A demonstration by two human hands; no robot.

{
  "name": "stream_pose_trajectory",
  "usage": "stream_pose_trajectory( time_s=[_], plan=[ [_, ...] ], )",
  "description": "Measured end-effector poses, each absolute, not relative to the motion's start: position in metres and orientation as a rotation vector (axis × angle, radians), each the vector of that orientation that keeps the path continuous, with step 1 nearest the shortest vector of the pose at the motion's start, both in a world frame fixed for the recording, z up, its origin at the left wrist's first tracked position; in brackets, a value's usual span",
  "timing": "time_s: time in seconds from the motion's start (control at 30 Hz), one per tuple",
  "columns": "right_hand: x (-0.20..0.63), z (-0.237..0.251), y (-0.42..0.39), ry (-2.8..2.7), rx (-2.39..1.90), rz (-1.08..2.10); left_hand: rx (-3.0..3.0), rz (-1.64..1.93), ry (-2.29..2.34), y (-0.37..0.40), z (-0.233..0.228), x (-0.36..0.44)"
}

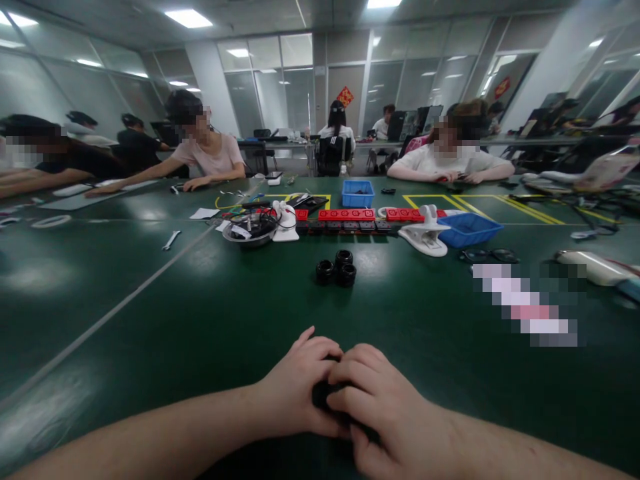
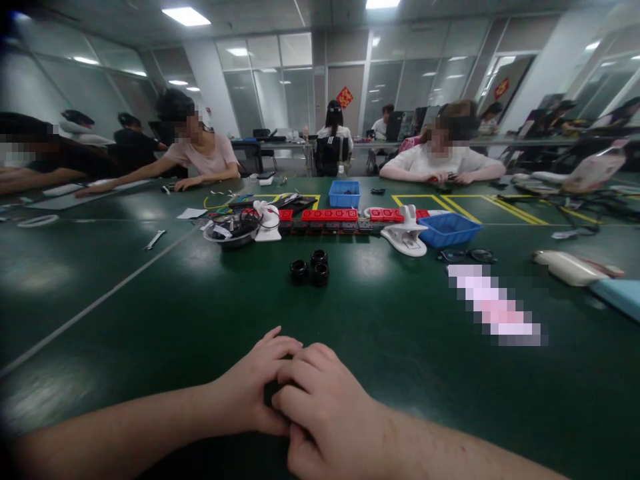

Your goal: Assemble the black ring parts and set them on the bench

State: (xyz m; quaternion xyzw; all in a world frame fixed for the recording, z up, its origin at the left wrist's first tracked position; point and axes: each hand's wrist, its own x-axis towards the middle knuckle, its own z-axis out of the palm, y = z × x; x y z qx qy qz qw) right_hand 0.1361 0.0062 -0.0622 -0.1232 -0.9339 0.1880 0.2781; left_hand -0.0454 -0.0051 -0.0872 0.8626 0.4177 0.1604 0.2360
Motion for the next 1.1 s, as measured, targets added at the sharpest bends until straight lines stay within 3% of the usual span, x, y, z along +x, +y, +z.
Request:
stream_pose_trajectory(
  time_s=[0.47, 0.87, 1.1],
  plan=[
    [0.144, -0.054, 0.008, -2.614, -0.104, 0.435, 2.407, 0.378, 1.083, -0.006, -0.091, -0.052],
    [0.139, -0.068, 0.004, -2.504, -0.606, 0.521, 2.385, 0.348, 1.064, -0.006, -0.091, -0.053],
    [0.137, -0.069, 0.011, -2.558, -0.324, 0.338, 2.362, 0.337, 1.054, -0.004, -0.092, -0.054]
  ],
)
